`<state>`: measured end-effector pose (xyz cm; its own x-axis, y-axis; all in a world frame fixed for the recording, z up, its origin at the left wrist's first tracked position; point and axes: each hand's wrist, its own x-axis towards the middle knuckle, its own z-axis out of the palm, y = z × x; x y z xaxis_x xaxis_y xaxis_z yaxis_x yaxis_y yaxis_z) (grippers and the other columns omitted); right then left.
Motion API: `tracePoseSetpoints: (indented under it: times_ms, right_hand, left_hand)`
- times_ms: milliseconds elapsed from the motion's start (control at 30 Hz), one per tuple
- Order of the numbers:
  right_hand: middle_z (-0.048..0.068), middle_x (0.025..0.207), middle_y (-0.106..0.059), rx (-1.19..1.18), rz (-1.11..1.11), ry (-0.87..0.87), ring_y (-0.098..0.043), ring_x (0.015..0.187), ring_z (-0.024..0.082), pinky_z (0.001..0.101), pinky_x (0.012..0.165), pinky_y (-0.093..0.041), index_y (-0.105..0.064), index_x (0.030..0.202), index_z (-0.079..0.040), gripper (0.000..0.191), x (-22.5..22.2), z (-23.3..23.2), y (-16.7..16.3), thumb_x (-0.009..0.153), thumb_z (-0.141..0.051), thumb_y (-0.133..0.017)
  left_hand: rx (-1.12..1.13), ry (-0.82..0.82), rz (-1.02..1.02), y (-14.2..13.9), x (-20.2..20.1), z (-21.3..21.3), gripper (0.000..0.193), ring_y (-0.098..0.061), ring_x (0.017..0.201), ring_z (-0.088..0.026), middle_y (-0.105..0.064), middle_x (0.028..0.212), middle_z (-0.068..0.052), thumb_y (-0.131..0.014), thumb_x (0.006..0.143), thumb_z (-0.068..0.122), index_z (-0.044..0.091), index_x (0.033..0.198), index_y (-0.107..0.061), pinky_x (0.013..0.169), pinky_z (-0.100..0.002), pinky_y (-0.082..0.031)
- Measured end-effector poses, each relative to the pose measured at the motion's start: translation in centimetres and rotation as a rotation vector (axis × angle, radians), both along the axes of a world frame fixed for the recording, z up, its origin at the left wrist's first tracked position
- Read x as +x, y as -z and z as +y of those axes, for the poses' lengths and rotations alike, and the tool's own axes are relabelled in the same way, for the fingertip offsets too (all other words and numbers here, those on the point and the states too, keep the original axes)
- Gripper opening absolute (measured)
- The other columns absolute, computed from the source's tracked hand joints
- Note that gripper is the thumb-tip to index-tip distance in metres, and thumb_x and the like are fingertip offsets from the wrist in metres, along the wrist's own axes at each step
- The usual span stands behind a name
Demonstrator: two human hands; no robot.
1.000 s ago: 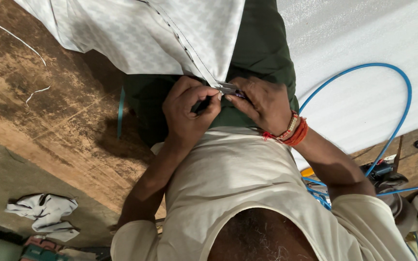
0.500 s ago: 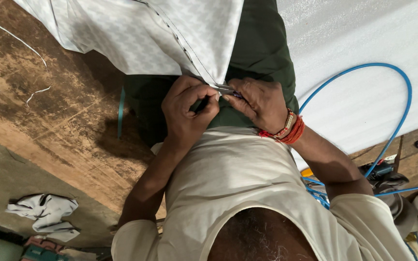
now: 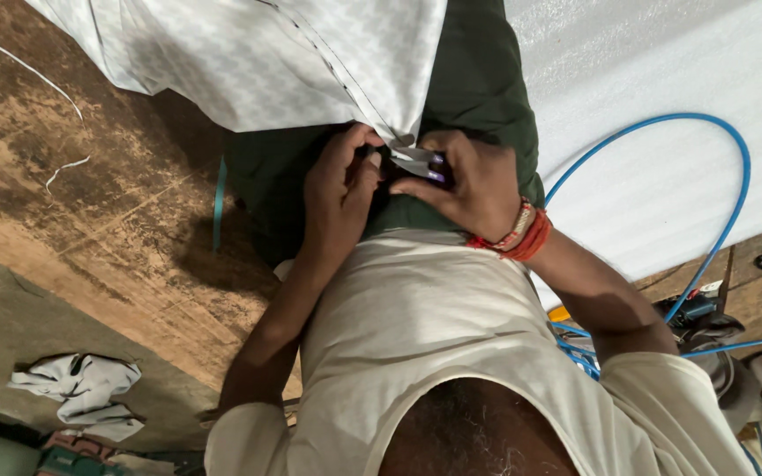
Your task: The person uses small scissors to cut along the edge of a white patterned fabric held on their lap. They repeatedly trim the fabric edge and remove small cut pieces throughout the clip.
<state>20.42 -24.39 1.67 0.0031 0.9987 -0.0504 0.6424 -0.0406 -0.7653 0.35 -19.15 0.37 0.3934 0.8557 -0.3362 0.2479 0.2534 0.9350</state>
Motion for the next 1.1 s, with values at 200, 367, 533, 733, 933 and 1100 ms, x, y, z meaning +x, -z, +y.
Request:
tracePoseSetpoints:
  times_ms: [200,367,533,733,933,1100]
  right_hand:
    - [0.012,0.090,-0.070,0.000,0.001,0.036,-0.066,0.069,0.021,0.0324,0.060,-0.052,-0.068,0.106,-0.003,0.026,-0.1,1.5,-0.2,0.087,-0.011,-0.083]
    - [0.013,0.106,-0.070,0.015,0.266,0.047,-0.067,0.083,0.018,0.0290,0.073,-0.052,-0.066,0.107,0.000,0.017,1.0,1.3,-1.9,0.093,-0.002,-0.075]
    - [0.004,0.093,-0.064,-0.133,0.486,0.154,-0.054,0.076,0.008,0.0248,0.068,-0.044,-0.067,0.103,0.003,0.005,1.4,1.6,-3.1,0.099,0.002,-0.069]
    - [0.003,0.100,-0.064,-0.075,0.529,0.097,-0.055,0.079,0.006,0.0236,0.070,-0.045,-0.064,0.105,0.002,0.003,1.5,1.9,-3.3,0.102,0.003,-0.064]
    - [0.004,0.098,-0.063,-0.113,0.548,0.143,-0.054,0.077,0.008,0.0247,0.069,-0.045,-0.061,0.109,0.000,0.003,0.9,2.1,-3.8,0.106,-0.001,-0.062]
    - [0.013,0.106,-0.064,0.174,0.158,-0.002,-0.064,0.089,0.021,0.0283,0.077,-0.051,-0.060,0.119,0.000,0.016,2.8,3.2,-5.3,0.103,-0.002,-0.061]
  left_hand:
    - [0.120,-0.082,-0.061,-0.2,0.3,-0.3,0.035,-0.063,0.100,-0.014,-0.065,0.122,-0.009,-0.070,0.101,-0.006,0.001,0.134,-0.062,0.081,-0.027,-0.054]
    - [0.313,-0.107,-0.003,-0.5,1.2,-0.1,0.040,-0.068,0.112,-0.023,-0.067,0.124,-0.013,-0.078,0.095,0.000,0.001,0.130,-0.060,0.098,-0.032,-0.055]
    - [0.255,-0.066,-0.029,-1.2,1.7,0.6,0.036,-0.070,0.104,-0.023,-0.071,0.116,-0.013,-0.084,0.093,0.004,0.002,0.124,-0.066,0.093,-0.033,-0.055]
    - [0.390,-0.036,-0.059,-1.6,2.6,1.8,0.029,-0.069,0.093,-0.025,-0.072,0.101,-0.011,-0.090,0.084,0.011,0.003,0.103,-0.071,0.084,-0.035,-0.055]
    - [0.385,-0.004,-0.044,-1.4,2.5,2.4,0.017,-0.069,0.081,-0.023,-0.072,0.089,-0.009,-0.088,0.087,0.011,0.003,0.092,-0.073,0.074,-0.034,-0.054]
    - [0.621,0.100,0.054,-2.9,1.2,4.4,0.010,-0.069,0.096,-0.028,-0.070,0.103,-0.010,-0.080,0.095,0.006,0.005,0.100,-0.072,0.084,-0.040,-0.056]
